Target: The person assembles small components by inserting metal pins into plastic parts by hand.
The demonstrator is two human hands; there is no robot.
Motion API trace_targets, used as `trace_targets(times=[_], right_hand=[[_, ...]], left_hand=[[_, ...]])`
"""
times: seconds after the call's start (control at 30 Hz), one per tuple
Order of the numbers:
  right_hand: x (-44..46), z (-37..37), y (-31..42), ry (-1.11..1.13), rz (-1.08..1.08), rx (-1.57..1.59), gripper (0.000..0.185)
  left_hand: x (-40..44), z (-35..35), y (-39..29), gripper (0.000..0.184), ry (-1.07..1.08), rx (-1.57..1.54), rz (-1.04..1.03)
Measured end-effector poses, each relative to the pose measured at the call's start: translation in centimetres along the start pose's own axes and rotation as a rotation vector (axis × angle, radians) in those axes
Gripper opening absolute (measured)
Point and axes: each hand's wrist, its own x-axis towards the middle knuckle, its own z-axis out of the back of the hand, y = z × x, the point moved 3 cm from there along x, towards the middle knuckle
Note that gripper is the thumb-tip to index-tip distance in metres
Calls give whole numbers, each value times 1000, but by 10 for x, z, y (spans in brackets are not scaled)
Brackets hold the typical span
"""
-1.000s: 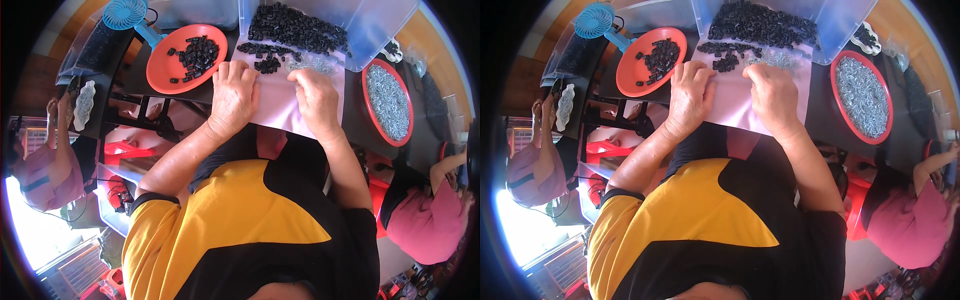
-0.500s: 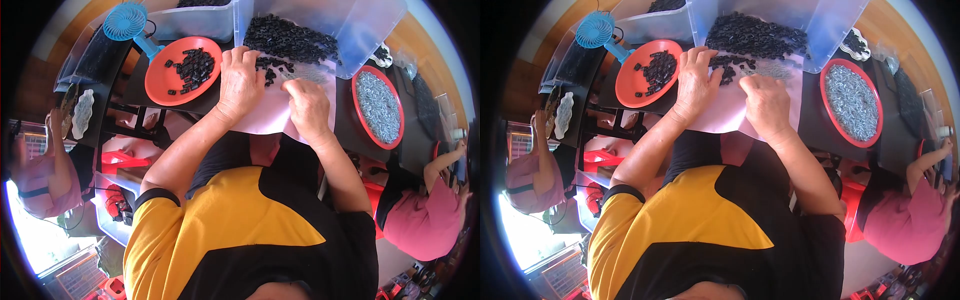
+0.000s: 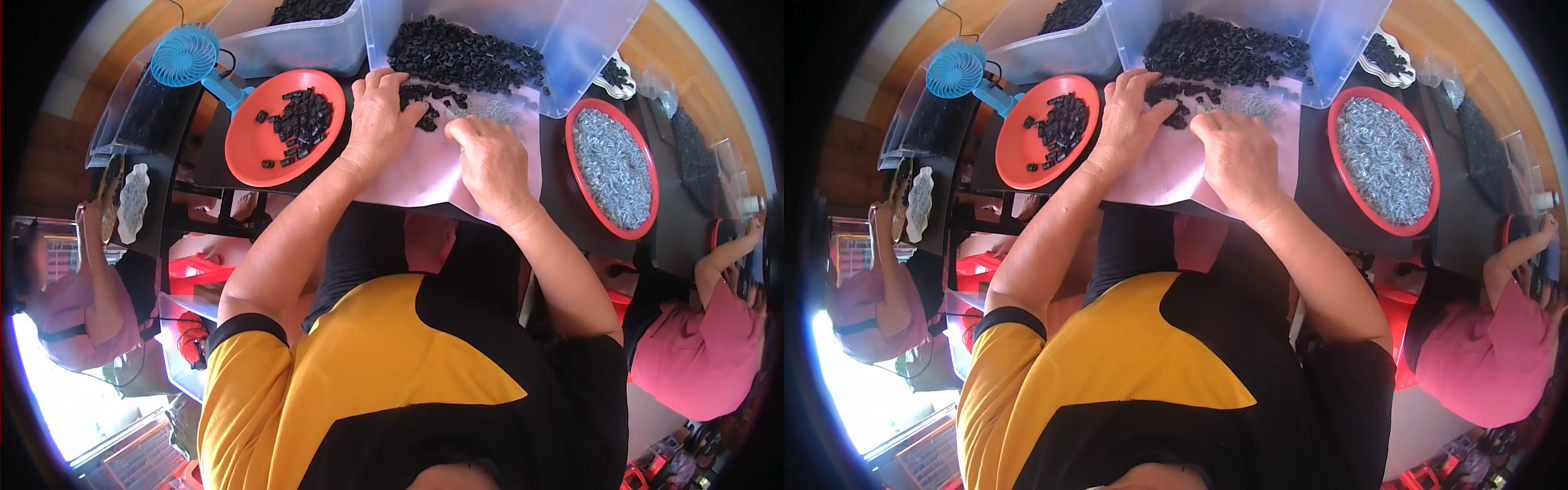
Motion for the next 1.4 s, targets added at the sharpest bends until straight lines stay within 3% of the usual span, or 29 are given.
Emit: trace_targets(times=[0.2,0.37,0.57,0.77,1.0,1.07,1.13,1.23,1.4], right_hand=[[-6,6,-8,-51,-35,196,19],[-15,15,-2,-52,-34,280,24],[-8,29,0,-44,-306,625,17],[-1,7,-4,-17,-397,746,19],[-9,-4,-13,-14,-415,762,17],[-8,-3,-13,-8,-393,773,16],[-9,-2,-14,3,-367,758,15],[-10,-2,-12,-4,-335,758,15],[-9,0,-9,1,-327,740,16]], left_hand=[[-24,22,-33,44,-60,161,-164],[-59,30,-40,39,54,-8,-223],[-51,43,-29,27,-40,-120,-172],[-45,38,-24,16,-9,-190,-79],[-53,76,-21,28,-237,318,-283],[-55,87,-11,36,-193,437,-236],[-64,92,4,34,-113,407,-171],[-80,103,16,28,-148,351,-242],[-106,126,22,29,-159,296,-178]])
